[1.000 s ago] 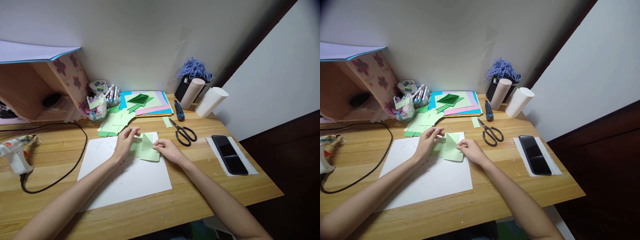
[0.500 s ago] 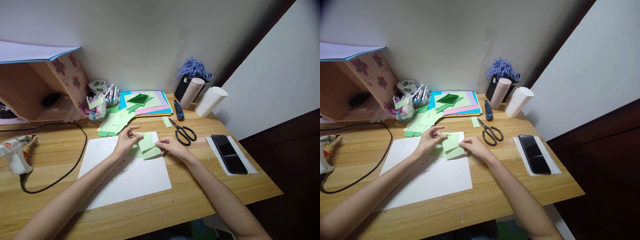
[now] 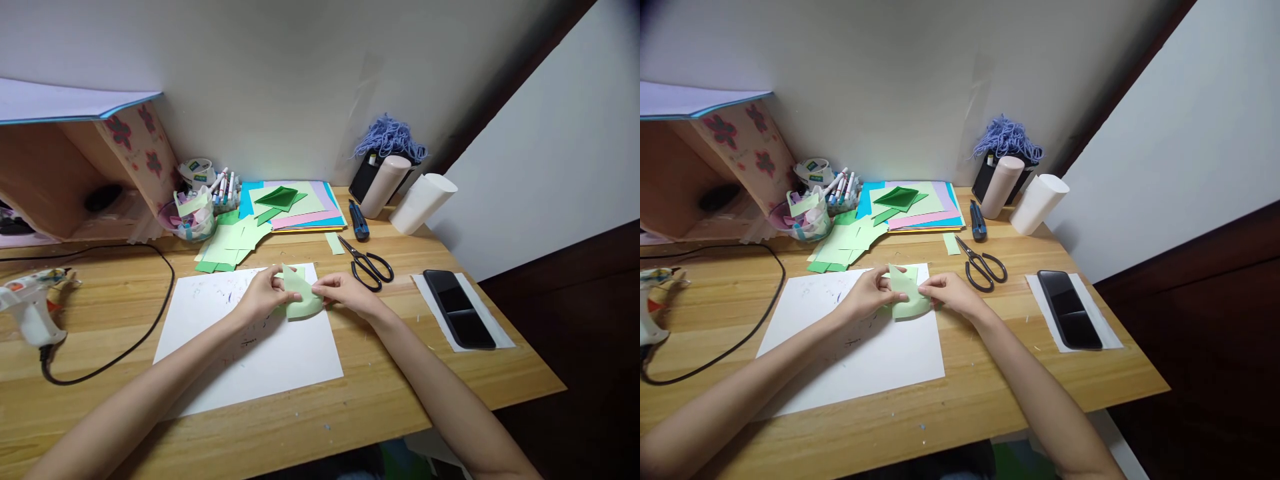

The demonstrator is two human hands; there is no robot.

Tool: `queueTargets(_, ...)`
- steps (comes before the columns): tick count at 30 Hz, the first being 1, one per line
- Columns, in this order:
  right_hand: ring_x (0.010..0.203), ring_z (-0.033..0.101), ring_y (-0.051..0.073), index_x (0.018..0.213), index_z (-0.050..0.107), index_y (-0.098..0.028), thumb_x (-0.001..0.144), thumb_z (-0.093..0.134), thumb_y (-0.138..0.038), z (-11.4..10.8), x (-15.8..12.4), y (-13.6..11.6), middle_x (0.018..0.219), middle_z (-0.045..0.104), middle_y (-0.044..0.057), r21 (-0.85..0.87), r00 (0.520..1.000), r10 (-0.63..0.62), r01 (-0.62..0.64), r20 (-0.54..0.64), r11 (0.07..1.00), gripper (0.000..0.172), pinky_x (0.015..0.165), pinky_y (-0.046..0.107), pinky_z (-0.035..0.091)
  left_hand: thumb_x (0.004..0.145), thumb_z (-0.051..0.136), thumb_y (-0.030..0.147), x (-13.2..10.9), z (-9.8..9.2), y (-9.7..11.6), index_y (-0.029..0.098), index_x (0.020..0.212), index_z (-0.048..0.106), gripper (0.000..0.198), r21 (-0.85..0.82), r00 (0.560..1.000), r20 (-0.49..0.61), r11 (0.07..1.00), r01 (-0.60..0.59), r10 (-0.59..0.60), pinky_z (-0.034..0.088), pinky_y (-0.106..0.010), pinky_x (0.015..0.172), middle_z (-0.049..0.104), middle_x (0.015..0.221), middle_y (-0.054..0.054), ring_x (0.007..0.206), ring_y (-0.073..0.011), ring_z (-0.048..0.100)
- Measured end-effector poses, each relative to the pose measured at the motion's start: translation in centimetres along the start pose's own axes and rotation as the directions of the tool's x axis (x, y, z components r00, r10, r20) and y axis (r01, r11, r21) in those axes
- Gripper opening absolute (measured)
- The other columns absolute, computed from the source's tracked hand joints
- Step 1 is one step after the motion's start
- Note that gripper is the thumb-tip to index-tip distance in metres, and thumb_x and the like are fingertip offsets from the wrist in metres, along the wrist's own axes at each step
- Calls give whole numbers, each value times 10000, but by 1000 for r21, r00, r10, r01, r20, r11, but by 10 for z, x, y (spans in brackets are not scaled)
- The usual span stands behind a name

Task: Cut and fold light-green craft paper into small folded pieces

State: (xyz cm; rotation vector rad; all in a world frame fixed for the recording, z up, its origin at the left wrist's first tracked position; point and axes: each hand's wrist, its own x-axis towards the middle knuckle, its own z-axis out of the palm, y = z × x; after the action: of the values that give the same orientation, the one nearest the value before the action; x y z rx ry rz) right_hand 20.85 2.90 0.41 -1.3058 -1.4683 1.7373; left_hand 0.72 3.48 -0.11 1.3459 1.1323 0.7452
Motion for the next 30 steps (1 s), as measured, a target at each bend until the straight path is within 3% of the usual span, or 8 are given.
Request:
queueTargets(3,552,502,90,697,663,-115,654,662,-402,3,0,-1,609,586,8,-49,1000,-26,26,2,998,290,541,214,401,571,717,239,-1,0,3,151,1036,571,495,50,1000,15,999,-3,3,351,-193,458,506,518,57,472,-89,489)
queueTargets(6,522,480,87,651,654,-113,640,668,-389,6,0,-1,561,569,2,-70,997,-33,28,-69,997,276,509,211,371,578,713,264,0,-1,2,146,1027,575,485,70,1000,4,998,-6,5,330,-191,448,473,497,72,452,-80,462)
queueTargets(13,509,491,97,676,680,-106,635,669,-386,8,3,5,572,600,21,-67,976,-73,60,-204,996,283,506,223,373,570,729,311,2,0,-4,139,1057,528,554,-26,994,-109,999,24,-27,403,-219,507,615,655,-6,573,-131,577)
queueTargets(30,500,478,97,664,689,-104,608,674,-391,17,2,1,574,613,30,-24,946,-80,76,-315,997,293,494,233,372,585,720,329,0,0,1,134,1003,565,486,-41,991,-131,999,3,-9,449,-240,524,664,710,-49,629,-166,623)
